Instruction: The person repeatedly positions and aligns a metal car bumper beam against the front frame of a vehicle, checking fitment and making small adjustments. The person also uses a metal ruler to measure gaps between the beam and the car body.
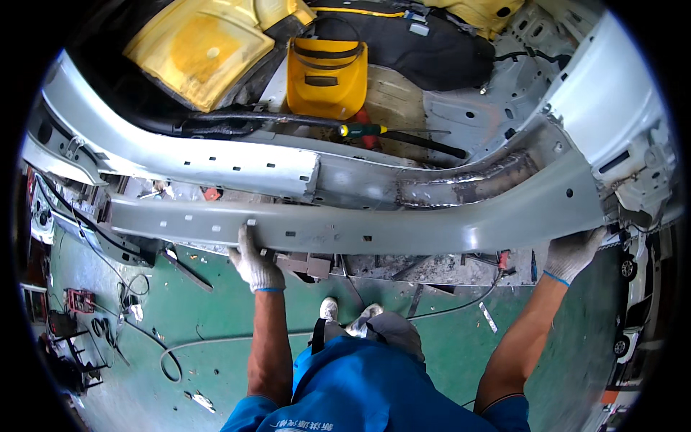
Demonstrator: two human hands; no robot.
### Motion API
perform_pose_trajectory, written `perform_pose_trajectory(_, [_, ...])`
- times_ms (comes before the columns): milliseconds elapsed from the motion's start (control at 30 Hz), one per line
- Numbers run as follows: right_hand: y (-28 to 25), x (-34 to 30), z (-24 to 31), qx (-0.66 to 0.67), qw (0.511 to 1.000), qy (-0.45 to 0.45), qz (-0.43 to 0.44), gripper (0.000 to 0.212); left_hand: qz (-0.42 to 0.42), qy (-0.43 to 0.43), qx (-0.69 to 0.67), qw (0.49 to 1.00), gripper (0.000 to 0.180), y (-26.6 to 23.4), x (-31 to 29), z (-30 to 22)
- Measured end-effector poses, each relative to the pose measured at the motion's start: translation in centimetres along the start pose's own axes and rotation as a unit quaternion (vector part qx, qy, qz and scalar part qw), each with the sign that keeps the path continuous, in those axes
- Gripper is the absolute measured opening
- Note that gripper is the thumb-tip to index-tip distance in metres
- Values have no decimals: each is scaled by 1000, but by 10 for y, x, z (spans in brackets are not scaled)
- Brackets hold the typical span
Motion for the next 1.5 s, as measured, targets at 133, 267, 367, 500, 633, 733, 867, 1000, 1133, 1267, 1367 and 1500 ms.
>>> perform_pose_trajectory(133, [-15, -29, 20, 12, 999, -2, 34, 63, -12, 7, -34, 999, 79, -32, -11, -10])
perform_pose_trajectory(267, [-36, -6, 9, -6, 997, -24, 75, 72, -10, 6, 0, 1000, 83, -49, -17, -2])
perform_pose_trajectory(367, [-22, 10, -10, 48, 998, -1, 34, 78, -24, 23, 18, 999, 79, -36, -30, -3])
perform_pose_trajectory(500, [5, 18, 8, 78, 995, 61, -7, 79, -1, 31, 9, 999, 81, -24, -25, -4])
perform_pose_trajectory(633, [-13, 18, 40, 113, 993, -31, 11, 60, 30, 62, 29, 997, 59, -16, -48, -18])
perform_pose_trajectory(733, [-124, -3, 76, 181, 971, -22, 154, 77, 74, 112, -10, 991, 34, -35, -73, -13])
perform_pose_trajectory(867, [-236, -70, 84, 126, 992, -2, -17, 73, 50, 120, 56, 990, 32, -84, -92, 4])
perform_pose_trajectory(1000, [-261, -112, 80, 138, 986, 45, -83, 75, 36, 72, 144, 986, 90, -93, -122, 3])
perform_pose_trajectory(1133, [-310, -127, 71, 116, 984, 88, -98, 75, 13, 102, 159, 982, 91, -120, -143, -5])
perform_pose_trajectory(1267, [-318, -119, 55, 102, 986, 119, -62, 77, -18, 95, 166, 981, 90, -155, -158, -15])
perform_pose_trajectory(1367, [-291, -116, 56, 97, 982, 148, -72, 79, -46, 100, 150, 983, 103, -175, -175, -28])
perform_pose_trajectory(1500, [-260, -105, 54, 72, 988, 123, -54, 82, -63, 121, 120, 983, 102, -212, -192, -40])
Point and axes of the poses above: each hand's wrist, its own x-axis towards the middle knuckle, its own y-axis out of the palm, z = x × y, the point moved 4 cm from there along x, towards the middle knuckle, and after that the axes turned 8 degrees about x, right-handed, at the moved point
